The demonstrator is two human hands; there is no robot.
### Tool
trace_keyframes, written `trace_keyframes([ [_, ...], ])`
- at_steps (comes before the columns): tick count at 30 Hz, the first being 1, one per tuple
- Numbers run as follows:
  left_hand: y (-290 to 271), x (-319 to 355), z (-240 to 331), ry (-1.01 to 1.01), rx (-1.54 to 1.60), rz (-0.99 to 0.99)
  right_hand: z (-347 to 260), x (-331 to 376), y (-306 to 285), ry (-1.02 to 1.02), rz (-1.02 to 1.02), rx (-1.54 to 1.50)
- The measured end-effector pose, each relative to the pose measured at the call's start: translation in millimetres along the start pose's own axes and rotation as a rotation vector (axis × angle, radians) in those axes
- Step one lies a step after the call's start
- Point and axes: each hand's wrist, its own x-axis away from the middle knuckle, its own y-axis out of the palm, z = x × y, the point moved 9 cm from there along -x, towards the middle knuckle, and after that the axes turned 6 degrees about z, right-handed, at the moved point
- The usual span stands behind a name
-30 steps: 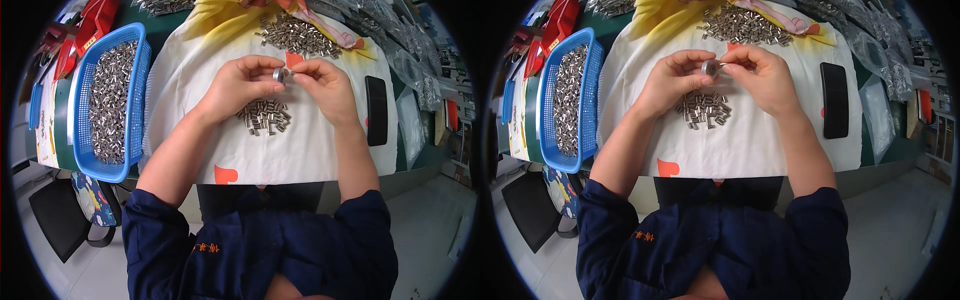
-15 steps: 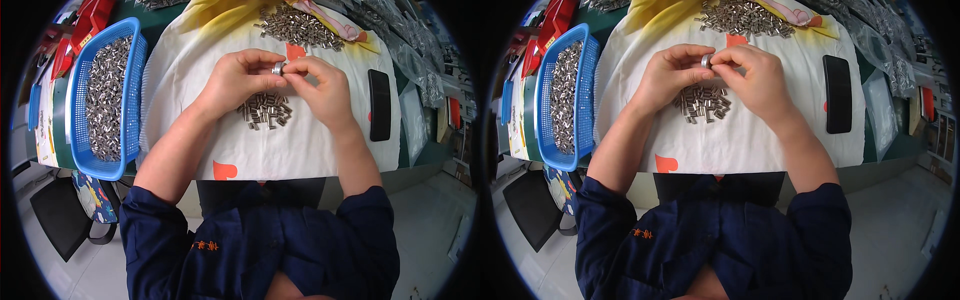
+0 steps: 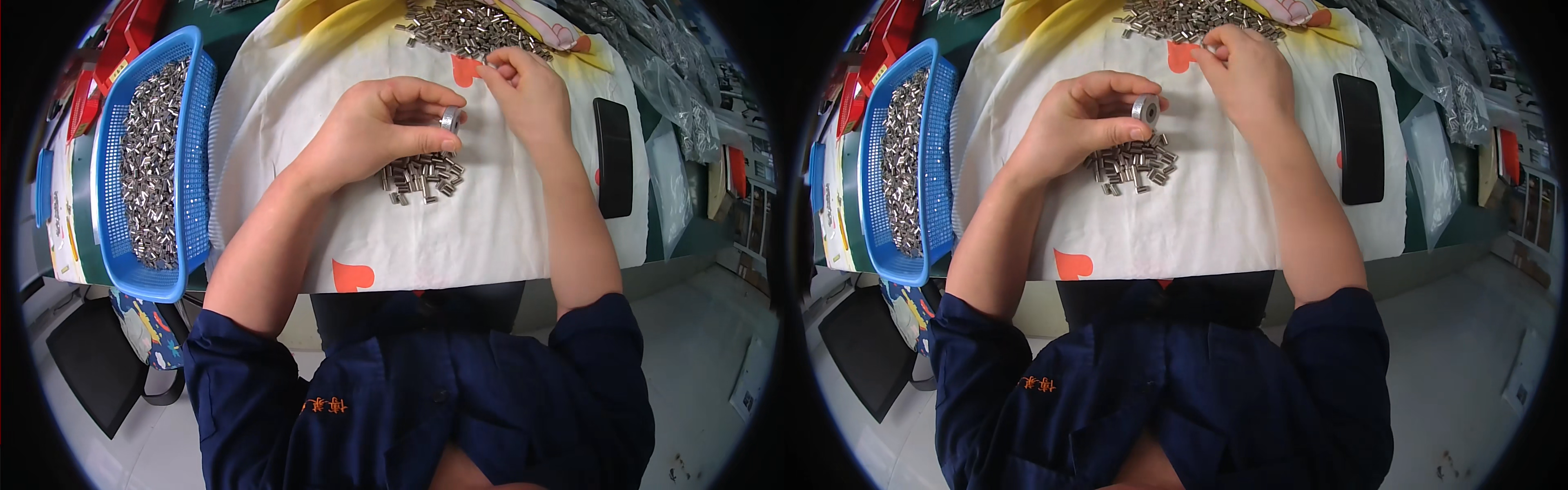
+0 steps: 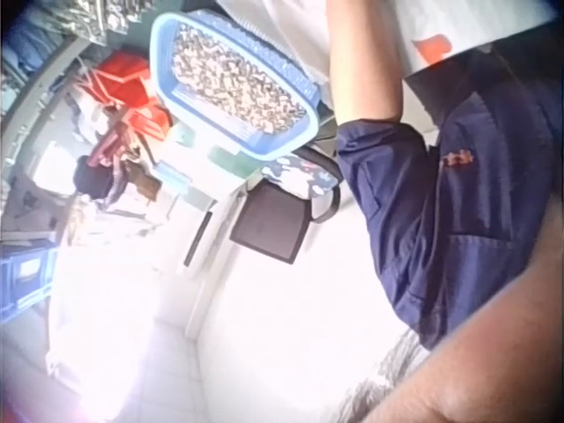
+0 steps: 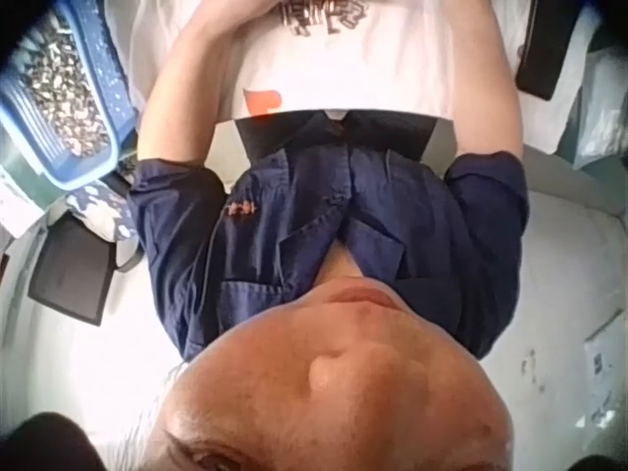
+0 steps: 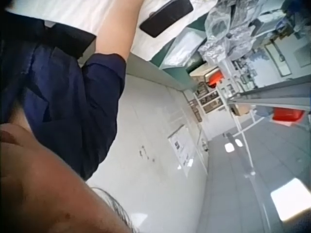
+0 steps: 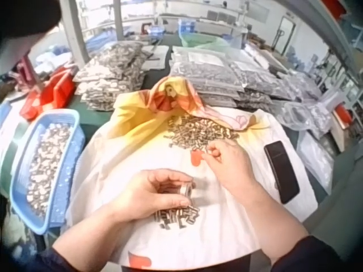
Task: Assembling and inspecting small metal hardware components by hand at a workshop bench.
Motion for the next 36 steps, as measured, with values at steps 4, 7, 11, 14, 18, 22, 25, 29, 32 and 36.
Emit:
trace_keyframes([
  [4, -1, 0, 3, 0.023, -0.024, 0.010, -3, -2, 3, -0.117, 0.015, 0.047],
  [7, -6, -2, 2, 0.001, -0.022, 0.061, -16, 6, 0, -0.213, 0.003, 0.115],
  [11, -16, -3, 3, 0.042, 0.005, 0.148, -23, 17, -3, 0.035, -0.162, -0.597],
  [14, -15, -4, 4, 0.069, 0.036, 0.145, -36, 23, -2, -0.034, -0.216, -0.794],
  [18, -16, -5, 4, 0.112, 0.043, 0.149, -45, 28, 0, -0.078, -0.201, -0.742],
  [22, -20, -3, 4, 0.130, -0.014, 0.190, -75, 34, -22, -0.328, 0.012, -0.396],
  [25, -20, 0, 11, 0.136, -0.027, 0.233, -82, 38, -28, -0.408, 0.102, -0.318],
  [29, -17, 0, 8, 0.052, -0.202, 0.206, -75, 38, -22, -0.361, 0.013, -0.335],
  [32, -18, 1, 8, 0.067, -0.151, 0.191, -56, 32, -12, -0.178, -0.141, -0.545],
  [36, -17, 1, 4, 0.068, -0.119, 0.145, -52, 34, 0, -0.011, -0.296, -0.632],
])
